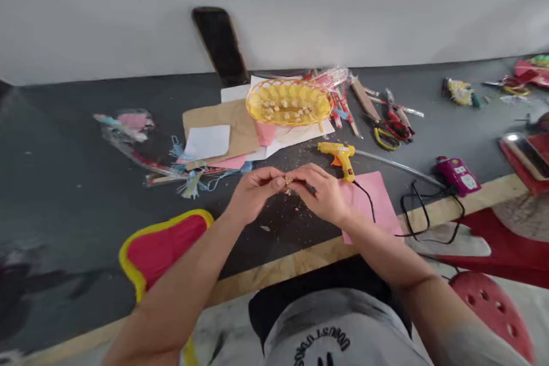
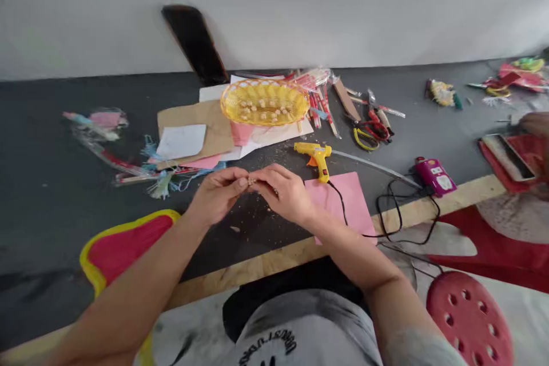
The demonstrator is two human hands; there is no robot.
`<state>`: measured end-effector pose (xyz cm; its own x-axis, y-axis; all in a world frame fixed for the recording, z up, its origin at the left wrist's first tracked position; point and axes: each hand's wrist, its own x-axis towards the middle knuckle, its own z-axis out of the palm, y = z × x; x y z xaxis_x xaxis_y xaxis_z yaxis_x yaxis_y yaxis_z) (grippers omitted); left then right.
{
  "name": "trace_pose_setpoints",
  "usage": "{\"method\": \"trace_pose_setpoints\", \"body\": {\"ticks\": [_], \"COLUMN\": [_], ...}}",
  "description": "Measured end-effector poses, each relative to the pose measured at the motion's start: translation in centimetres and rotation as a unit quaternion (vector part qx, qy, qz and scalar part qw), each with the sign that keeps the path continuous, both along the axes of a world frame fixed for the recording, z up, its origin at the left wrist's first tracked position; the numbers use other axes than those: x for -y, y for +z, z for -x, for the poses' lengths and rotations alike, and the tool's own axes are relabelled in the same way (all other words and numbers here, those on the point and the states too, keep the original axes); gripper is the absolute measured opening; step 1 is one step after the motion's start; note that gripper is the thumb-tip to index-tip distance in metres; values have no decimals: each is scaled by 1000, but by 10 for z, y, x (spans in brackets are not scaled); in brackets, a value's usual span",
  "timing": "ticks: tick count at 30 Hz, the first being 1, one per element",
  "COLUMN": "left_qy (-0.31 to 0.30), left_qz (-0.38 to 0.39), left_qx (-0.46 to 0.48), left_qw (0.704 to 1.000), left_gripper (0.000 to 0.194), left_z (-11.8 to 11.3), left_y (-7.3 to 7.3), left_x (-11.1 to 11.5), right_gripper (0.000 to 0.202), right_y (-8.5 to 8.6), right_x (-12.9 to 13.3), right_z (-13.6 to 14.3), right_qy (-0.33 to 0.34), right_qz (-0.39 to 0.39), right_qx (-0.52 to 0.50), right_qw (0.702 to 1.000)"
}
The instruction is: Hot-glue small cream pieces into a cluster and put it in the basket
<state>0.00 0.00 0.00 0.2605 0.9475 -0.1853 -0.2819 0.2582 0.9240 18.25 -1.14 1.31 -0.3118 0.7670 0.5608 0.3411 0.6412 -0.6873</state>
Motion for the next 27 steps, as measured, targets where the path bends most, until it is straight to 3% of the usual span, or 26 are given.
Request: {"method": "trace_pose_setpoints", "body": {"ticks": [5,9,13,17,21,27], "left_qy": [54,83,82,96,97,106], "left_qz": [7,21,24,41,61,81], "left_qx": [-10,-16,-21,-27,-21,-8], "left_qw": [998,996,996,994,993,991], "left_gripper": [38,39,39,41,42,41], "left_z": [-2,0,4,9,11,16], "left_y": [6,8,5,0,0,0], "left_x": [0,-3,-5,-7,-11,-14], "right_gripper": [12,12,18,24,26,27], "right_y": [37,57,52,42,38,34], "right_x": [14,-15,-90,-158,-195,-233], "right_z": [-14,-42,-67,-70,-55,-31], "right_qy": [8,-26,-72,-93,-77,-54], "right_qz": [55,64,82,135,138,120], "right_qx": [-26,14,75,156,235,393], "right_qw": [998,997,991,974,959,910]}}
